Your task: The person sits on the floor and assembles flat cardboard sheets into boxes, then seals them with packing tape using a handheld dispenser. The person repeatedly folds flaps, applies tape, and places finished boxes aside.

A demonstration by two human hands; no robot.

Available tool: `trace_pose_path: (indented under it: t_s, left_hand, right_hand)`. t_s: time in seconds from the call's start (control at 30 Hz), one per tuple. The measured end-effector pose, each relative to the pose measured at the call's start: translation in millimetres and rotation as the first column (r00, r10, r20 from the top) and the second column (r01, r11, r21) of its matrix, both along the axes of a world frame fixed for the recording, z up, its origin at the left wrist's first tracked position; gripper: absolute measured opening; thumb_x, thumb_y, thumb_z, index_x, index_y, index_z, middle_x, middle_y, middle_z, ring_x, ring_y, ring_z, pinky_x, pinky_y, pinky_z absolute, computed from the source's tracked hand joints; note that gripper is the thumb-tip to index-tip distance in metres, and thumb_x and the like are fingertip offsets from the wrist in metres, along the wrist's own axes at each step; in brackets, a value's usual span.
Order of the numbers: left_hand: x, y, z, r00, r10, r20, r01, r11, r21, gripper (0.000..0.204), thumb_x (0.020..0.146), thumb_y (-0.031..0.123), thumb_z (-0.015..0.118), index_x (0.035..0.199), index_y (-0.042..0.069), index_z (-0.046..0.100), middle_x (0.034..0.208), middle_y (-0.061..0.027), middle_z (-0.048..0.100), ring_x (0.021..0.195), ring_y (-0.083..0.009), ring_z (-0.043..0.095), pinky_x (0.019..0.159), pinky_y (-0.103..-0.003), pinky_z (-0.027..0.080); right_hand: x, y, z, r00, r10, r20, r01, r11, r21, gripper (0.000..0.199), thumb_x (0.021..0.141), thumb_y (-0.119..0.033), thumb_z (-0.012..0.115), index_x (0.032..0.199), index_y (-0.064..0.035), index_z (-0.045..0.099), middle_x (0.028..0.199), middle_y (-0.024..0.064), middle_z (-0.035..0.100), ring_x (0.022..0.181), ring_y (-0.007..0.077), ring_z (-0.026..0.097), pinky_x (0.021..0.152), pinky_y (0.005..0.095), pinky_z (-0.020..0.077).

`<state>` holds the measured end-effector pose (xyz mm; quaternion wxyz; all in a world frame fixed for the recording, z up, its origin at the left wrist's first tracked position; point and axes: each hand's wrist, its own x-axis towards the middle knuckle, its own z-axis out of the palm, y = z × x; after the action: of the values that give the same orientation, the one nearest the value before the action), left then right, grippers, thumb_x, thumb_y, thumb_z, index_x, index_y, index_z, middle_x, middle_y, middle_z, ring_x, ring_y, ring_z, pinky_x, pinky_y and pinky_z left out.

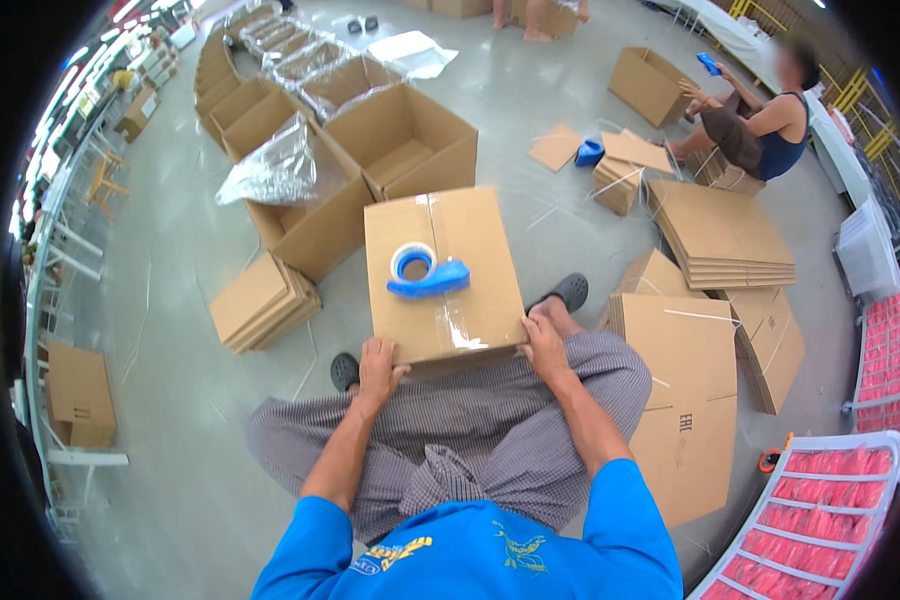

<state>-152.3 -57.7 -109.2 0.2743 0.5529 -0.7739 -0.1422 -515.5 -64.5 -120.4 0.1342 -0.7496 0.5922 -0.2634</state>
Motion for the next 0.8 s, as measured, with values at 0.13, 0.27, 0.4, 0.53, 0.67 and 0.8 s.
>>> trace_pose_path:
  t_s: [0.13, 0.27, 0.4, 0.53, 0.67, 0.8]
  left_hand:
    - [10.1, 7.9, -12.0, 0.996, 0.085, -0.037, -0.083, 0.995, 0.046, 0.05, 0.064, -0.006, 0.072, 0.11, 0.003, 0.053, 0.103, -0.0192, 0.051, 0.099, -0.0398, 0.05, 0.086, -0.046, 0.044]
    - [18.9, 12.8, -26.2, 0.984, 0.114, -0.138, -0.103, 0.991, 0.08, 0.052, 0.066, -0.01, 0.068, 0.114, 0.002, 0.052, 0.104, -0.0212, 0.052, 0.098, -0.0415, 0.053, 0.085, -0.046, 0.046]
    - [13.9, 15.7, -46.2, 0.902, 0.372, -0.221, -0.301, 0.906, 0.296, 0.057, 0.071, -0.008, 0.068, 0.125, -0.002, 0.049, 0.104, -0.0196, 0.058, 0.093, -0.0354, 0.061, 0.083, -0.042, 0.05]
    - [3.5, 21.7, -64.3, 0.778, 0.595, -0.2, -0.503, 0.781, 0.369, 0.053, 0.076, 0.001, 0.069, 0.127, -0.006, 0.053, 0.095, -0.0218, 0.069, 0.085, -0.033, 0.07, 0.077, -0.039, 0.053]
    - [-20.8, 25.1, -64.6, 0.666, 0.728, -0.165, -0.536, 0.621, 0.572, 0.034, 0.086, 0.012, 0.063, 0.113, -0.008, 0.062, 0.093, -0.0244, 0.069, 0.084, -0.0352, 0.069, 0.078, -0.042, 0.052]
    - [-56.5, 18.7, -50.9, 0.473, 0.863, -0.178, -0.636, 0.474, 0.609, 0.038, 0.09, 0.007, 0.056, 0.123, -0.009, 0.053, 0.11, -0.0268, 0.065, 0.096, -0.0373, 0.066, 0.084, -0.041, 0.051]
  right_hand:
    - [-6.0, 1.5, -11.5, 0.99, -0.091, 0.109, 0.09, 0.996, 0.016, 0.05, 0.078, -0.01, 0.074, 0.123, -0.0027, 0.056, 0.108, 0.0218, 0.065, 0.101, 0.0393, 0.062, 0.086, 0.044, 0.0502]
    - [-11.5, -1.1, -20.9, 0.982, -0.164, 0.097, 0.141, 0.968, 0.209, 0.029, 0.083, -0.012, 0.067, 0.111, -0.0056, 0.063, 0.096, 0.0207, 0.067, 0.093, 0.0393, 0.065, 0.079, 0.045, 0.051]
    - [-1.8, 4.0, -30.9, 0.929, -0.362, 0.082, 0.324, 0.899, 0.294, 0.017, 0.085, -0.014, 0.064, 0.1, -0.0064, 0.068, 0.089, 0.0183, 0.069, 0.087, 0.0383, 0.066, 0.077, 0.0444, 0.0515]
    - [17.7, 16.2, -40.9, 0.828, -0.551, 0.103, 0.51, 0.818, 0.266, 0.016, 0.086, -0.017, 0.063, 0.096, -0.0063, 0.069, 0.088, 0.0178, 0.069, 0.084, 0.0378, 0.067, 0.074, 0.0459, 0.0509]
    - [42.2, 18.0, -48.6, 0.698, -0.703, 0.14, 0.652, 0.703, 0.284, 0.019, 0.089, -0.02, 0.06, 0.095, -0.0044, 0.067, 0.087, 0.0222, 0.068, 0.084, 0.0421, 0.065, 0.074, 0.0506, 0.0495]
    - [76.2, 8.6, -57.2, 0.463, -0.864, 0.198, 0.786, 0.503, 0.358, 0.02, 0.091, -0.018, 0.055, 0.098, -0.0017, 0.065, 0.091, 0.0239, 0.068, 0.088, 0.0448, 0.064, 0.079, 0.0515, 0.0488]
